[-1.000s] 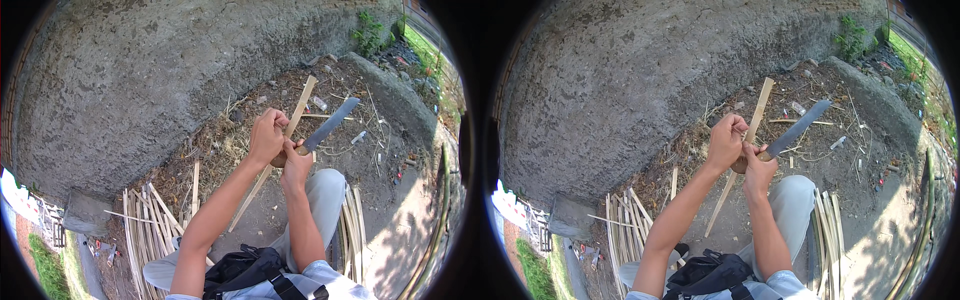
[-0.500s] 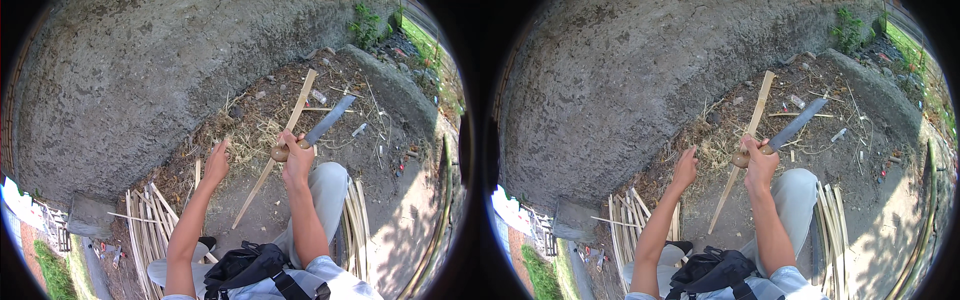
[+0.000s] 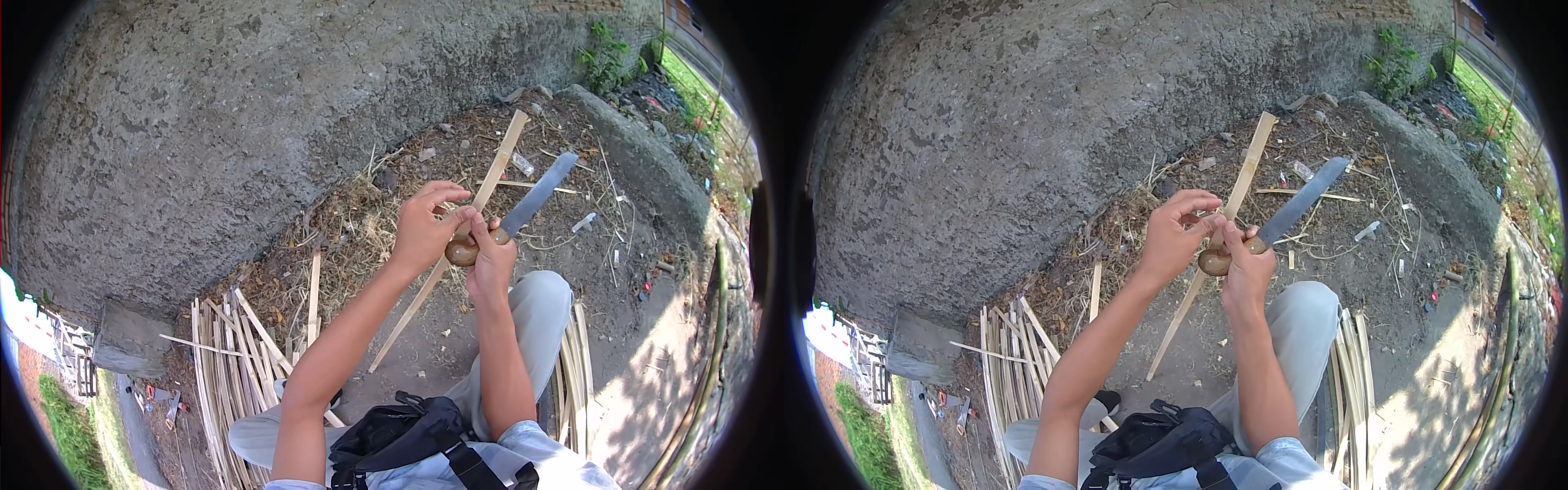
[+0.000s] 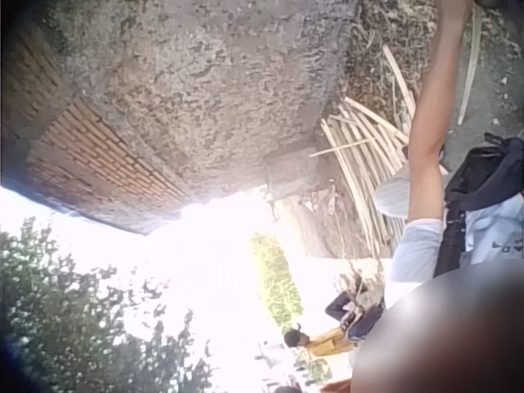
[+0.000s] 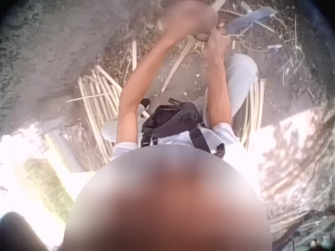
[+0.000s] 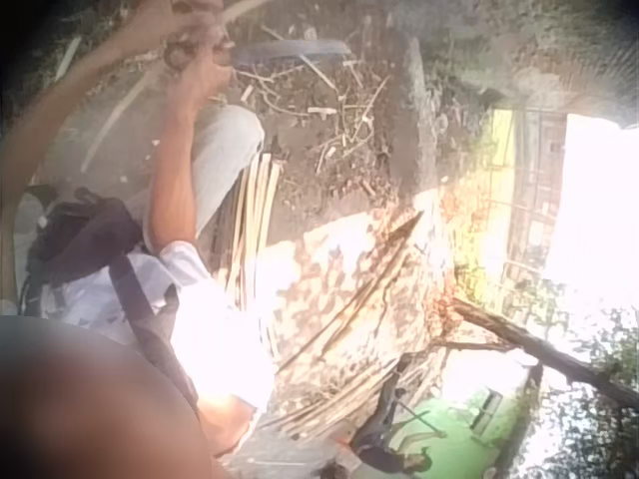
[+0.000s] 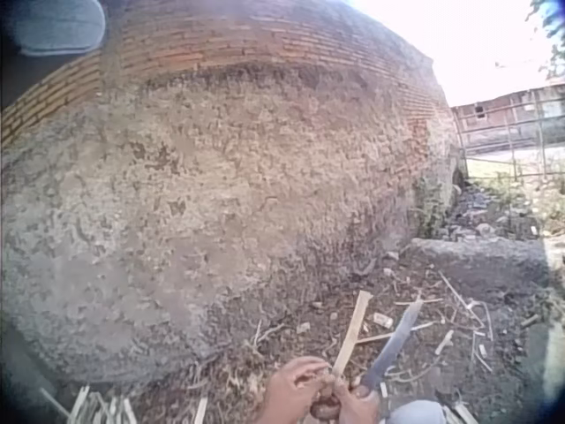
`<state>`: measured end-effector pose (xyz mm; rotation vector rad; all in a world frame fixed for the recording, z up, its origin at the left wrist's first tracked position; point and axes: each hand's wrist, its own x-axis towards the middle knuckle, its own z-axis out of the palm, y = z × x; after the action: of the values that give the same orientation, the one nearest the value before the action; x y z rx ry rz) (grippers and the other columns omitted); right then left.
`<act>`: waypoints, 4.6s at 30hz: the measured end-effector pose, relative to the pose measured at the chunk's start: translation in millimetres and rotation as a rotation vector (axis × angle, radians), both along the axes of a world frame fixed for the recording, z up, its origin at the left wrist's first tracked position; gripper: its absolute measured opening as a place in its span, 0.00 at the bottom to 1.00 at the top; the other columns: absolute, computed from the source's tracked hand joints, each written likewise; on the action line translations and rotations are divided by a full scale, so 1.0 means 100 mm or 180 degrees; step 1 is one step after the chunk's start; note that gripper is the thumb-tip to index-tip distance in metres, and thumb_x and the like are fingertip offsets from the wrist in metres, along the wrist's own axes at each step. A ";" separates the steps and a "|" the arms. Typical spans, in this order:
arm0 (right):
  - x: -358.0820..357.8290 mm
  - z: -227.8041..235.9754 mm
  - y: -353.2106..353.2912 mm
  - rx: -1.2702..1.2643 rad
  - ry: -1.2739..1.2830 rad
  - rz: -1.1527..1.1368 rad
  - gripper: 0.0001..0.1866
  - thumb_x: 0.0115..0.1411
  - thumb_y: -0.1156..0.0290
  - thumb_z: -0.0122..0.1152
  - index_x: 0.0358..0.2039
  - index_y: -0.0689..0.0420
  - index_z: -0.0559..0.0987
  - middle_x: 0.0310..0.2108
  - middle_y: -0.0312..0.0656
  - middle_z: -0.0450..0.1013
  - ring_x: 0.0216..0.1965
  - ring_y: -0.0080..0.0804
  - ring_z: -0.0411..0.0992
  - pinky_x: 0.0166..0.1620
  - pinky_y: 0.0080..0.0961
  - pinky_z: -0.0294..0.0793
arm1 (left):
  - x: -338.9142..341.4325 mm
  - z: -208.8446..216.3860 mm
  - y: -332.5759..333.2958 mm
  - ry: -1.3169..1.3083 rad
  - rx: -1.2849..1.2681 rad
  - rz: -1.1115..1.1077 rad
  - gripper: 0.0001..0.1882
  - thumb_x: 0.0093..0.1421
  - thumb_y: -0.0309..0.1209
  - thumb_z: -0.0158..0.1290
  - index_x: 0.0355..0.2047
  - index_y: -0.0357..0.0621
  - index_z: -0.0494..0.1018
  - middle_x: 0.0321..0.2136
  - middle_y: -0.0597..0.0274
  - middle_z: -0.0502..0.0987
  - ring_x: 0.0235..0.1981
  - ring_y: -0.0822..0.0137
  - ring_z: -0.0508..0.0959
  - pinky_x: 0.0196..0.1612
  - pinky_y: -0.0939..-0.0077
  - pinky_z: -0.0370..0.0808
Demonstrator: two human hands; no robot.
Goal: The person uses a machete to shave and trim strips of bamboo while sitting outdoors, handling individual strips and moving them aside.
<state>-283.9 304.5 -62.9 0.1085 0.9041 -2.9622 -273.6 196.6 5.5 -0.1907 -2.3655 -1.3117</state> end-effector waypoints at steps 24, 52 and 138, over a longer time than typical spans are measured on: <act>0.01 0.10 -0.01 0.0347 0.0088 0.0117 0.17 0.54 0.74 0.69 0.29 0.51 0.65 0.22 0.32 0.69 0.23 0.21 0.67 0.30 0.19 0.68 | 1.03 -1.71 -1.37 -0.0581 -0.1207 0.2355 0.22 0.66 0.46 0.45 0.46 0.38 0.72 0.36 0.53 0.79 0.40 0.52 0.78 0.43 0.62 0.73; 0.11 0.09 0.02 0.1845 0.0486 0.0297 0.15 0.49 0.81 0.67 0.26 0.58 0.66 0.26 0.46 0.77 0.27 0.24 0.76 0.29 0.20 0.74 | 0.84 -0.86 -0.43 -0.0848 -0.0021 0.0660 0.09 0.59 0.31 0.56 0.36 0.38 0.79 0.28 0.58 0.81 0.29 0.70 0.79 0.36 0.75 0.75; 0.29 -0.14 -0.07 0.3346 0.0528 0.1778 0.11 0.46 0.79 0.65 0.25 0.60 0.68 0.23 0.40 0.74 0.21 0.24 0.73 0.28 0.21 0.72 | 2.08 -0.48 -1.93 0.0015 0.0663 0.2979 0.17 0.63 0.37 0.54 0.39 0.33 0.78 0.25 0.61 0.78 0.22 0.77 0.75 0.26 0.81 0.75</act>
<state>-254.6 297.6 -76.9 -0.3078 1.9932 -1.7653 -65.2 3.3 -42.6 0.8637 -1.8608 -1.0282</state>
